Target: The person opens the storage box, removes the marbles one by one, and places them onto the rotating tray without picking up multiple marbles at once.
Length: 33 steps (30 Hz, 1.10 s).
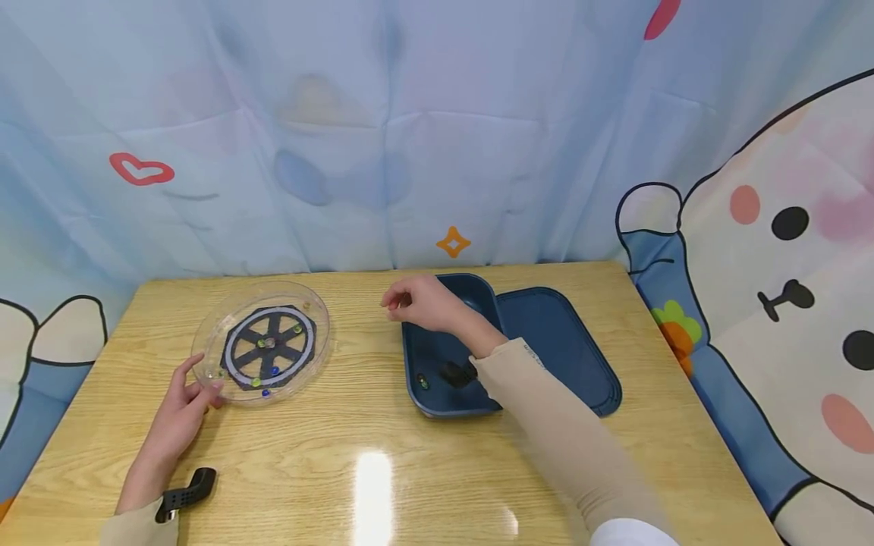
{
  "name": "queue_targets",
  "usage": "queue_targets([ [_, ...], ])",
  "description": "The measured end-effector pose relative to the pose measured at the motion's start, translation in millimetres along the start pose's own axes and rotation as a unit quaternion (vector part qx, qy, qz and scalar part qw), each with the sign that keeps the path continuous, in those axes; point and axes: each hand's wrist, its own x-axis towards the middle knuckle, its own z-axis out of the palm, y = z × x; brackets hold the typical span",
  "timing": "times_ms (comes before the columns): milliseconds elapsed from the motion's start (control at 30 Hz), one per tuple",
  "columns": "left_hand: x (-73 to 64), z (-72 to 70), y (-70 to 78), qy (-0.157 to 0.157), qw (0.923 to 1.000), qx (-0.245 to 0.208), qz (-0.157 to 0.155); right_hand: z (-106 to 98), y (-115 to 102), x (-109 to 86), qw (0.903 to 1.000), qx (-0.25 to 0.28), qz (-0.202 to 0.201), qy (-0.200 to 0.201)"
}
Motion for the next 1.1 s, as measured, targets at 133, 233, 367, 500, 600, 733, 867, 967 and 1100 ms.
queue_targets([
  [133,1.8,0.6,1.3,0.004,1.0,0.001,0.004,-0.6,15.0,-15.7,0.9998,-0.016,-0.008,-0.009],
  [233,2.6,0.7,2.0,0.005,1.0,0.002,0.004,0.0,21.8,-25.0,0.9993,-0.024,-0.021,-0.017],
  [367,2.5,0.6,2.8,0.003,1.0,0.004,0.0,2.1,29.5,-33.9,0.9983,-0.019,-0.045,-0.033],
  [500,2.0,0.1,3.8,0.003,1.0,0.005,0.0,4.9,34.0,-40.0,0.9954,-0.003,-0.07,-0.065],
  [600,1.8,-1.1,4.5,0.003,1.0,0.007,0.003,6.3,35.0,-42.6,0.9919,0.004,-0.072,-0.104],
  [733,1.5,-2.9,4.5,0.005,0.9999,0.012,0.003,7.5,36.9,-41.9,0.9845,0.019,-0.047,-0.168],
  [867,1.1,-3.1,2.6,0.005,0.9999,0.01,-0.001,8.9,41.4,-38.2,0.974,0.041,-0.014,-0.222],
  [967,1.0,-2.2,0.3,0.002,1.0,0.006,-0.001,12.4,46.7,-36.5,0.9673,0.05,-0.001,-0.249],
  [1100,1.2,-0.8,-1.5,0.0,1.0,0.002,-0.001,17.3,49.9,-36.7,0.9647,0.043,0.002,-0.26],
])
